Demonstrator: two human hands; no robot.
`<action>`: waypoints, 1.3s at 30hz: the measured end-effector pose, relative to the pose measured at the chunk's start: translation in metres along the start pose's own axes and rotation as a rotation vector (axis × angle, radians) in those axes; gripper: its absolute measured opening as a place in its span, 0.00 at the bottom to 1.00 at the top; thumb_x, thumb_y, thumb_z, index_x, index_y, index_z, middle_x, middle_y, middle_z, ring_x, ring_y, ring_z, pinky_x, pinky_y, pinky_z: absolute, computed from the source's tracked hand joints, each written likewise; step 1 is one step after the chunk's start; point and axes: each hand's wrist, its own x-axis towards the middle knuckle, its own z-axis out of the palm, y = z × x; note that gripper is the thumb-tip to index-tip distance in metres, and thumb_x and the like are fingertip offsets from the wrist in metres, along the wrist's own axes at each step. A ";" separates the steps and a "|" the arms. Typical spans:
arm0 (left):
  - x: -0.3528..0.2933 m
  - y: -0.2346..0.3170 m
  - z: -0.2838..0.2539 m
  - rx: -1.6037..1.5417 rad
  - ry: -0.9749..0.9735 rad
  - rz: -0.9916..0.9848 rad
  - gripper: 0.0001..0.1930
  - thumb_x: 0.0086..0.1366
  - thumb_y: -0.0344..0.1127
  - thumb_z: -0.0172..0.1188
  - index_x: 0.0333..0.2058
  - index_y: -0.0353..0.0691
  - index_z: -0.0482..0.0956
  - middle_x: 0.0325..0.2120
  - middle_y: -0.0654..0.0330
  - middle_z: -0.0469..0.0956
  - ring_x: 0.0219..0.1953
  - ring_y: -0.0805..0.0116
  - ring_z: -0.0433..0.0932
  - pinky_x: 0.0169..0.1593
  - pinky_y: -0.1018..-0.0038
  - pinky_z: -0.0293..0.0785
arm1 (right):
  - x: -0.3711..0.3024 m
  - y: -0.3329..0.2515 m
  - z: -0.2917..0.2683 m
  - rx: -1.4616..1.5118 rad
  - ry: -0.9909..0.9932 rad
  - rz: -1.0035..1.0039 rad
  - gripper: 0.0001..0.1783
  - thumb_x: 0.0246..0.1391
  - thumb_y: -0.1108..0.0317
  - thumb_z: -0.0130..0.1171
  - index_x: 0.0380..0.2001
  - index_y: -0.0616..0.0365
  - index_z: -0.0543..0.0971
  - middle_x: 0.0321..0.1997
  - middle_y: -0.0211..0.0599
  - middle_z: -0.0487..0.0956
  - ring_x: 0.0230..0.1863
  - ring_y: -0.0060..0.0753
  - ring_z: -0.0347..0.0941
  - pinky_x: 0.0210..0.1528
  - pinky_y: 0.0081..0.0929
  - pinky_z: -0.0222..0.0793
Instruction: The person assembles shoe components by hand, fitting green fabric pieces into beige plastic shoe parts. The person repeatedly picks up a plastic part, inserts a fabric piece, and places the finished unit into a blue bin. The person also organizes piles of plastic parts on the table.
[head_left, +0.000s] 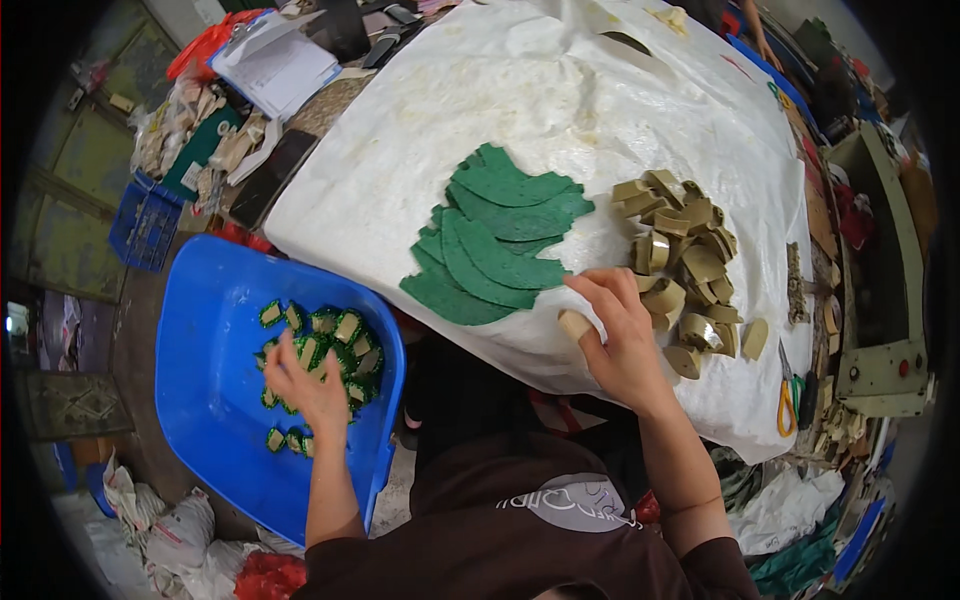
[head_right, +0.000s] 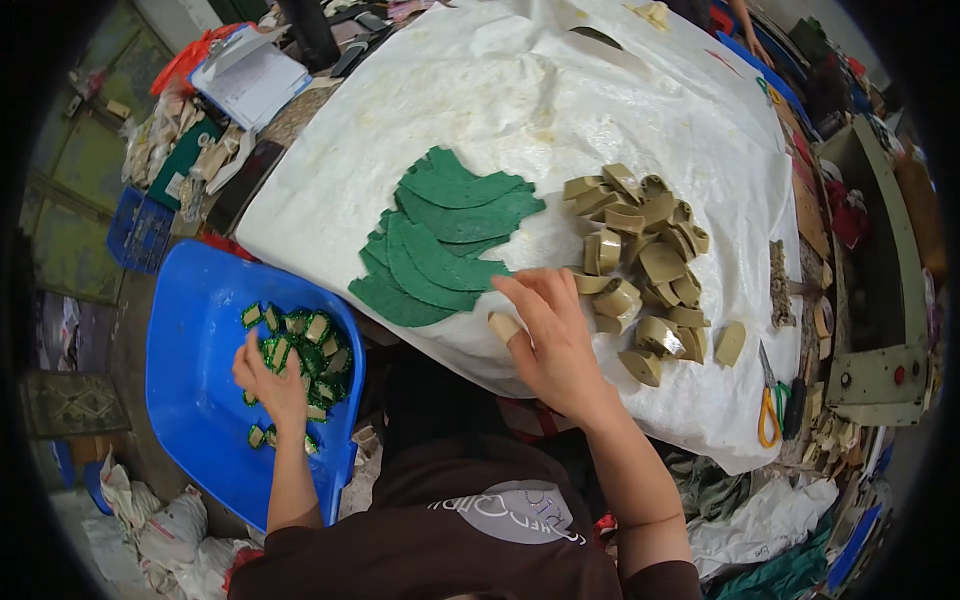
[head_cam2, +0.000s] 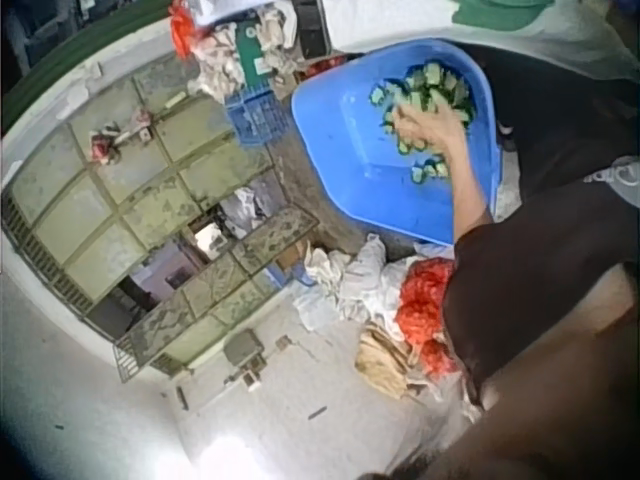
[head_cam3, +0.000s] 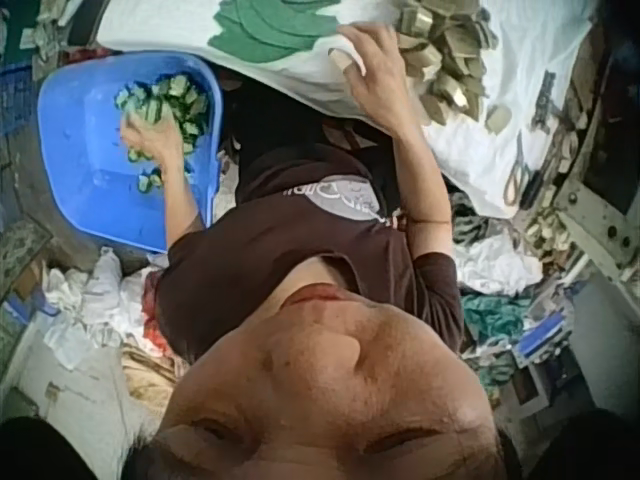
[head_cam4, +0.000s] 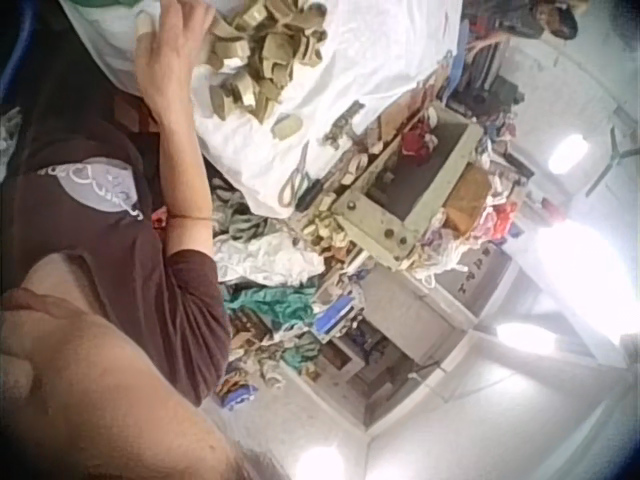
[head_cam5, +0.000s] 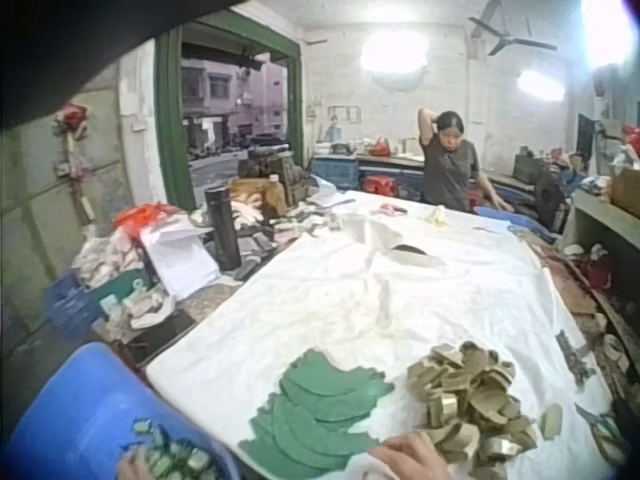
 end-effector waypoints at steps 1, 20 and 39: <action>0.007 0.016 -0.002 -0.148 -0.059 0.060 0.22 0.48 0.25 0.62 0.46 0.37 0.73 0.44 0.52 0.67 0.50 0.53 0.64 0.54 0.64 0.60 | 0.006 0.004 0.006 -0.020 -0.003 -0.011 0.20 0.46 0.77 0.57 0.46 0.64 0.73 0.43 0.47 0.70 0.44 0.48 0.64 0.46 0.37 0.64; 0.012 0.142 0.004 -0.521 -0.383 0.662 0.21 0.50 0.25 0.59 0.46 0.33 0.73 0.50 0.49 0.71 0.56 0.53 0.69 0.57 0.61 0.60 | 0.003 -0.004 -0.016 0.252 0.354 0.144 0.11 0.41 0.84 0.54 0.32 0.64 0.73 0.29 0.40 0.74 0.32 0.38 0.72 0.37 0.26 0.66; -0.029 0.252 -0.012 -1.586 -1.213 -0.003 0.18 0.71 0.36 0.40 0.52 0.30 0.68 0.21 0.62 0.72 0.22 0.78 0.67 0.25 0.82 0.62 | -0.118 0.043 -0.116 -0.132 0.475 0.304 0.18 0.38 0.83 0.56 0.37 0.61 0.75 0.36 0.41 0.75 0.40 0.45 0.71 0.44 0.32 0.67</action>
